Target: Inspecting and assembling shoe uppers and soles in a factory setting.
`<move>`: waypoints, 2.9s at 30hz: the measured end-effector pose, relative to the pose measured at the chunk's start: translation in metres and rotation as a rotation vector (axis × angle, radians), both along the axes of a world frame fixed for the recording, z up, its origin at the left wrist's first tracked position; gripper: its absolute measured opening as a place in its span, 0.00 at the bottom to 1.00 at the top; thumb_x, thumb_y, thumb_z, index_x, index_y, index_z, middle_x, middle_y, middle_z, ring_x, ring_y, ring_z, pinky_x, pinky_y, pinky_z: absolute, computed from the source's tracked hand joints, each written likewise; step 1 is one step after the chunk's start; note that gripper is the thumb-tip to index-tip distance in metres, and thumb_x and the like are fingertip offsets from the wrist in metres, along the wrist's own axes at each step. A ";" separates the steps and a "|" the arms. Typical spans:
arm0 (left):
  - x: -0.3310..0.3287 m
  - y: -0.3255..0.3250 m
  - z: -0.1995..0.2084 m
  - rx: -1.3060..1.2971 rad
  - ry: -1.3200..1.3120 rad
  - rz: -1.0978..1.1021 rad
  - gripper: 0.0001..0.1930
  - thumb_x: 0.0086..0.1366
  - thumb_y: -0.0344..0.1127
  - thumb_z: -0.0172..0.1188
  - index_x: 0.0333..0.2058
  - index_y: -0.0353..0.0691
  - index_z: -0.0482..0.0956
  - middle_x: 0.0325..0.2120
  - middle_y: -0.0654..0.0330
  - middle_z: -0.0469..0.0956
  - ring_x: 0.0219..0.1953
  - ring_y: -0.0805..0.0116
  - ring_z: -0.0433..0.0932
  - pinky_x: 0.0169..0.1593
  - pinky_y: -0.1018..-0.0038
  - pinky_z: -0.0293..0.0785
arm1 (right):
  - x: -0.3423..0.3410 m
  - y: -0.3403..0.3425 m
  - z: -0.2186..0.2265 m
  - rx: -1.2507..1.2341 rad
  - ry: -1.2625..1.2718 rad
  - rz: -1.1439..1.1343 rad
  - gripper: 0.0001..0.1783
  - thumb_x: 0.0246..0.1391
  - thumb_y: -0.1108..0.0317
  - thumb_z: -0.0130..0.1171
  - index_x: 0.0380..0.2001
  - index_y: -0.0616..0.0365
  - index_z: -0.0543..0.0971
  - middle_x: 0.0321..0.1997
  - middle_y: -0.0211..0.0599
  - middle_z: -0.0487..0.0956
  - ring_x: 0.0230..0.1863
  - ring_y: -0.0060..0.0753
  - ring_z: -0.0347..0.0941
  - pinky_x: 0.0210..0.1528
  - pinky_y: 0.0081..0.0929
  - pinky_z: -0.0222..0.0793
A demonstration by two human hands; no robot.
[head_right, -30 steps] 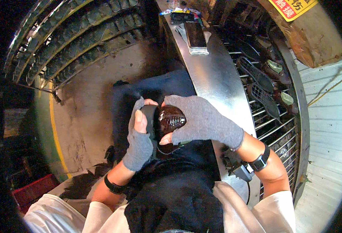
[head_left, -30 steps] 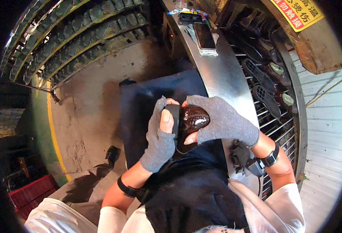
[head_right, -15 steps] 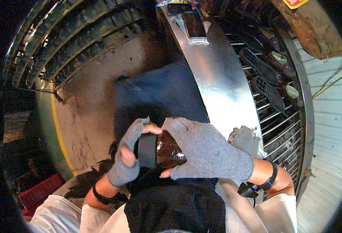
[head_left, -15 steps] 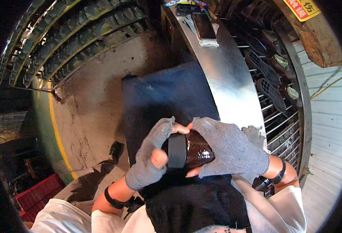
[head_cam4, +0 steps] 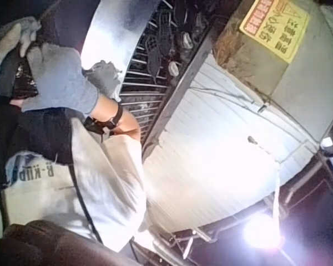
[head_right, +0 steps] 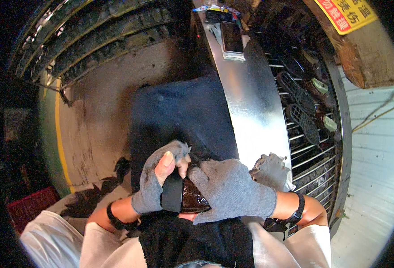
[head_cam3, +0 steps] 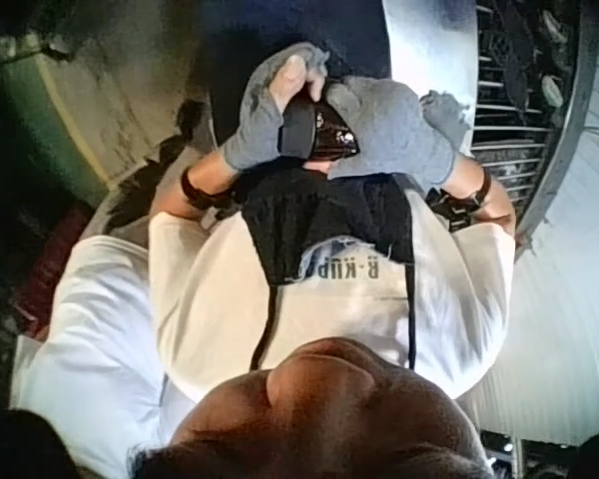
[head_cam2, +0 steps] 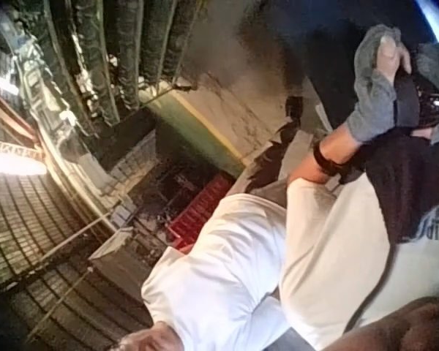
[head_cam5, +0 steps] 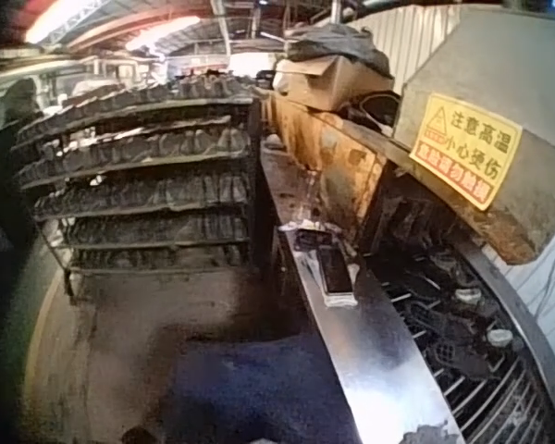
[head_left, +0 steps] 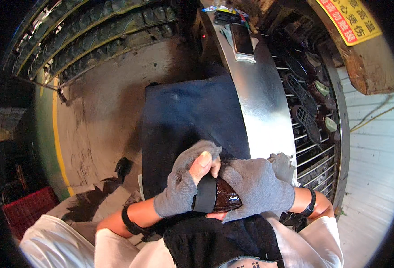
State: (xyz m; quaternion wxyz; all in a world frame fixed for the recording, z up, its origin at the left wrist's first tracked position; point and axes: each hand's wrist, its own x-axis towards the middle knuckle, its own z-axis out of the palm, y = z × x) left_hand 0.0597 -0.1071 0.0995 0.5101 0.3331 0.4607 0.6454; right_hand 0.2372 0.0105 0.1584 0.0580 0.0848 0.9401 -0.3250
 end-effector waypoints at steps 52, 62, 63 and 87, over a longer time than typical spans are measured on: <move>-0.061 0.034 0.015 0.213 0.362 0.003 0.50 0.72 0.71 0.51 0.75 0.32 0.56 0.71 0.48 0.66 0.69 0.57 0.69 0.73 0.64 0.61 | -0.047 -0.012 -0.084 -1.723 0.499 -0.683 0.39 0.73 0.43 0.52 0.73 0.60 0.63 0.67 0.41 0.75 0.63 0.32 0.76 0.64 0.34 0.75; -0.014 0.060 0.000 0.029 -0.014 0.291 0.33 0.75 0.42 0.58 0.74 0.40 0.60 0.60 0.62 0.71 0.57 0.75 0.71 0.63 0.77 0.67 | 0.018 -0.018 -0.163 -1.566 0.357 -0.529 0.47 0.59 0.43 0.69 0.70 0.65 0.67 0.62 0.47 0.79 0.58 0.41 0.80 0.64 0.37 0.78; -0.006 0.054 -0.004 0.069 -0.039 0.342 0.35 0.73 0.41 0.61 0.74 0.40 0.60 0.63 0.57 0.71 0.61 0.66 0.71 0.68 0.69 0.65 | -0.001 -0.031 -0.057 -1.499 0.211 -0.816 0.33 0.66 0.58 0.65 0.68 0.61 0.70 0.56 0.37 0.82 0.51 0.29 0.81 0.56 0.30 0.79; -0.076 0.008 -0.084 -0.310 0.219 0.054 0.25 0.79 0.53 0.53 0.56 0.34 0.78 0.38 0.55 0.82 0.38 0.67 0.82 0.44 0.71 0.79 | 0.361 0.051 -0.104 0.549 -0.638 -1.372 0.47 0.48 0.62 0.76 0.71 0.49 0.68 0.65 0.52 0.75 0.64 0.52 0.73 0.64 0.44 0.72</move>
